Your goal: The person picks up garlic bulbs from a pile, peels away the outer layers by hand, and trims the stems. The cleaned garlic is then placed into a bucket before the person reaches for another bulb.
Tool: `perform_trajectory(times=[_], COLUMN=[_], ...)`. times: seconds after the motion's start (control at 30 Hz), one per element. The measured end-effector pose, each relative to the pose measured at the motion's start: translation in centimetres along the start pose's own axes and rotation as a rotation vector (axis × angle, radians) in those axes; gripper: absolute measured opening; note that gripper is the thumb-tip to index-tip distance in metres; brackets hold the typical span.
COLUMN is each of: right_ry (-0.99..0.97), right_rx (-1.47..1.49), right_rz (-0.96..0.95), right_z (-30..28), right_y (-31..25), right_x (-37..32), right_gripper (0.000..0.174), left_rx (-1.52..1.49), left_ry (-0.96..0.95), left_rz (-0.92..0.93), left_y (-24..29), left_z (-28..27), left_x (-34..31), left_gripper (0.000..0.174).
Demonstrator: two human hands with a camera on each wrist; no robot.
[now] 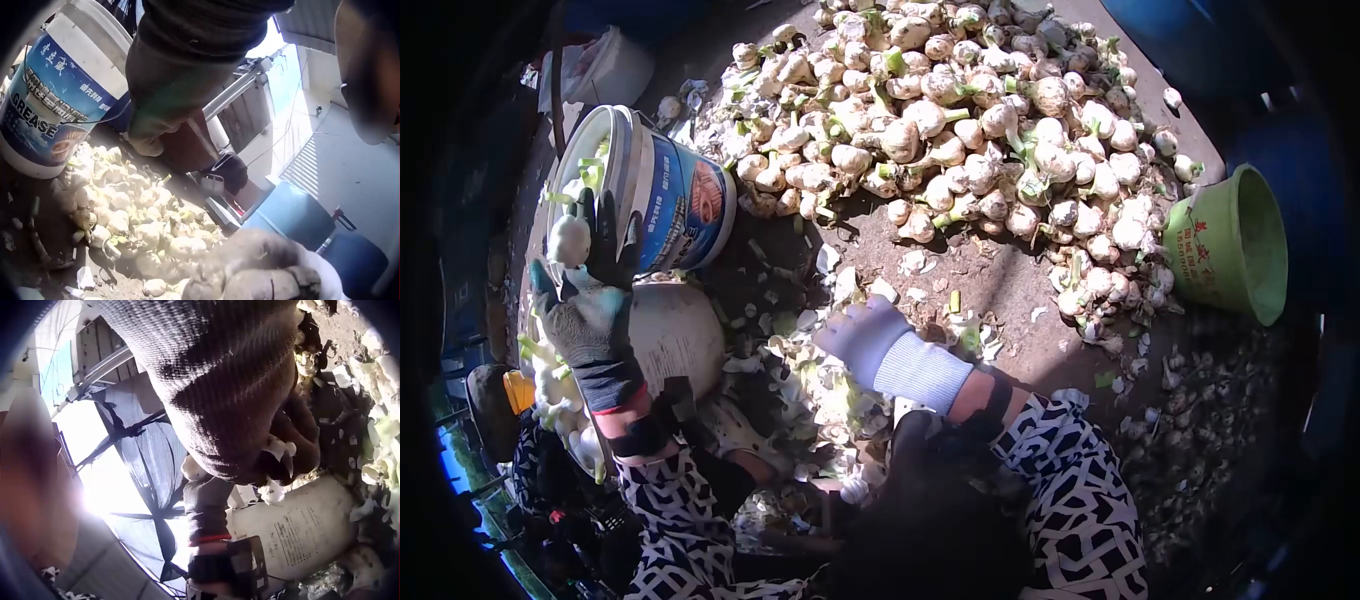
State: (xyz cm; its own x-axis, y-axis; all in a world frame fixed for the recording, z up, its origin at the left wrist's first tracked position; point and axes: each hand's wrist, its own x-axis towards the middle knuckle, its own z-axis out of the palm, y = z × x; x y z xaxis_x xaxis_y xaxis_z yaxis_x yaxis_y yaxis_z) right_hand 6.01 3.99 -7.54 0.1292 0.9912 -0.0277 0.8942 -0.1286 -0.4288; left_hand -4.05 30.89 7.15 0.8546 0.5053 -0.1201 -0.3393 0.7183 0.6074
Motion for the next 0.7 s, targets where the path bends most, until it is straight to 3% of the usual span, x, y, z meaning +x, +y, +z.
perform_trajectory(times=[0.03, 0.07, 0.13, 0.2, 0.27, 0.33, 0.37, 0.4, 0.47, 0.57, 0.63, 0.7], right_ry=[0.028, 0.065, 0.074, 0.072, 0.039, 0.128, 0.354, 0.395, 0.351, 0.479, 0.547, 0.463], right_rx=[-0.161, -0.33, -0.493, -0.527, -0.528, -0.074, 0.345, 0.86, 1.716, 1.835, 1.273, 1.145], right_rz=[0.118, 0.236, 0.452, 0.538, 0.495, 0.672, 0.635, 0.627, 0.735, 0.783, 0.42, 0.495], right_z=[0.0, -0.6, -0.4, 2.4, 2.5, 1.8, 1.8, 1.3, -0.9, -1.6, -2.9, -4.7], right_y=[1.6, 3.9, 8.3, 12.2, 13.1, 11.3, 10.4, 8.8, 4.7, 1.4, 1.3, 0.9], right_x=[-0.3, 0.2, 1.3, 2.0, 1.9, 2.0, 1.4, 1.1, 0.7, -0.2, -0.1, 0.4], right_gripper=[0.019, 0.021, 0.03, 0.028, 0.034, 0.044, 0.05, 0.048, 0.038, 0.034, 0.029, 0.028], left_rx=[-0.141, 0.095, 0.117, 0.195, 0.542, 0.884, 1.155, 1.429, 1.464, 1.438, 1.427, 1.62], left_ry=[-0.49, -0.186, 0.346, 0.468, 0.32, 0.188, 0.139, 0.085, 0.062, 0.024, 0.011, -0.037], left_rz=[-0.043, 0.13, 0.256, 0.167, 0.052, -0.051, 0.031, 0.109, 0.179, 0.31, 0.347, 0.408], left_y=[3.3, 4.3, 0.2, -4.8, -10.5, -15.5, -16.6, -17.7, -20.0, -20.1, -19.1, -18.0], left_z=[-1.1, -2.4, 1.4, 0.1, -0.3, -2.2, -1.1, -0.2, -0.4, -0.5, 0.3, 1.4], left_x=[0.8, 0.4, -0.7, -2.0, -3.6, -4.4, -4.6, -4.7, -4.8, -5.1, -5.2, -5.3], left_gripper=[0.072, 0.078, 0.076, 0.071, 0.064, 0.061, 0.063, 0.066, 0.068, 0.067, 0.068, 0.07])
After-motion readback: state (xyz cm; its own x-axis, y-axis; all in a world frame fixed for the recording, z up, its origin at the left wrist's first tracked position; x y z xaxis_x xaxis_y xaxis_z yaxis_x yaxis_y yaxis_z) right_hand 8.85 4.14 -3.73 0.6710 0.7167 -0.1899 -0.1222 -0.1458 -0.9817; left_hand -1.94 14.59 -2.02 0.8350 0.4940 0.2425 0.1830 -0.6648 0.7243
